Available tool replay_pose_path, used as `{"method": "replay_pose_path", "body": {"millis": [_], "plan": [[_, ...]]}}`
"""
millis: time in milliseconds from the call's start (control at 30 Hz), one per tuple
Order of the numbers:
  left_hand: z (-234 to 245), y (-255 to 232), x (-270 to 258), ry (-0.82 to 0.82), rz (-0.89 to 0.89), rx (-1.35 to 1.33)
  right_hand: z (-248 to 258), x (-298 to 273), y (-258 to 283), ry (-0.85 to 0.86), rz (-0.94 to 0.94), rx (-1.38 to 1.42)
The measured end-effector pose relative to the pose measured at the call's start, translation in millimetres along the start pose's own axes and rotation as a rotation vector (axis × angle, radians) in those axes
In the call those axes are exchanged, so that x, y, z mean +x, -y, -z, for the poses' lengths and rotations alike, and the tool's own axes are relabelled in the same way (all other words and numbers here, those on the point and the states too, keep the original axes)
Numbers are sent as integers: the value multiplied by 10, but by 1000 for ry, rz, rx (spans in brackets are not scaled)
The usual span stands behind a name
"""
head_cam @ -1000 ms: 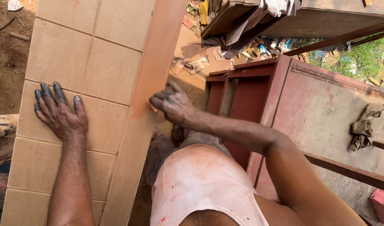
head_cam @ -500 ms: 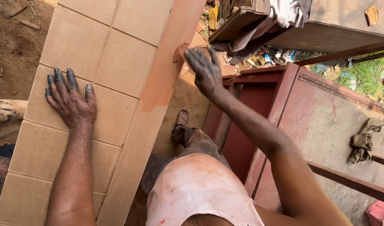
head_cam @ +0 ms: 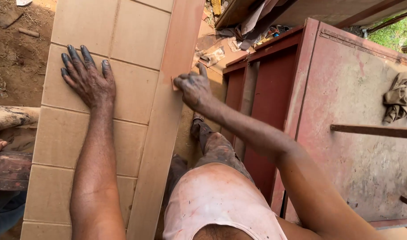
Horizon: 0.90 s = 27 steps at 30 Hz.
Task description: The person holds a wooden door panel and spreads filler along its edges and surfaces using a small block and by hand.
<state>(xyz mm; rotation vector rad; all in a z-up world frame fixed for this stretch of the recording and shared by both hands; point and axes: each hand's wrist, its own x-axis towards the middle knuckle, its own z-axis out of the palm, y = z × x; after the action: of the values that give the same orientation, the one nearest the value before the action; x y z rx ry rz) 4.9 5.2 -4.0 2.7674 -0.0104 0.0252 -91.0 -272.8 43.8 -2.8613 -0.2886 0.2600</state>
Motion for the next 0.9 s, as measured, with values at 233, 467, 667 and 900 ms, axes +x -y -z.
{"method": "replay_pose_path", "body": {"millis": [233, 467, 667, 900], "plan": [[78, 408, -816, 74, -173, -85, -386, -1311, 971, -134, 219, 33], [291, 943, -1739, 18, -139, -24, -10, 79, 126, 39, -229, -121], [261, 927, -1676, -39, -134, -26, -622, -192, 671, -266, 163, -592], [279, 928, -1673, -45, -135, -27, -374, -95, 472, 27, -53, -115]]}}
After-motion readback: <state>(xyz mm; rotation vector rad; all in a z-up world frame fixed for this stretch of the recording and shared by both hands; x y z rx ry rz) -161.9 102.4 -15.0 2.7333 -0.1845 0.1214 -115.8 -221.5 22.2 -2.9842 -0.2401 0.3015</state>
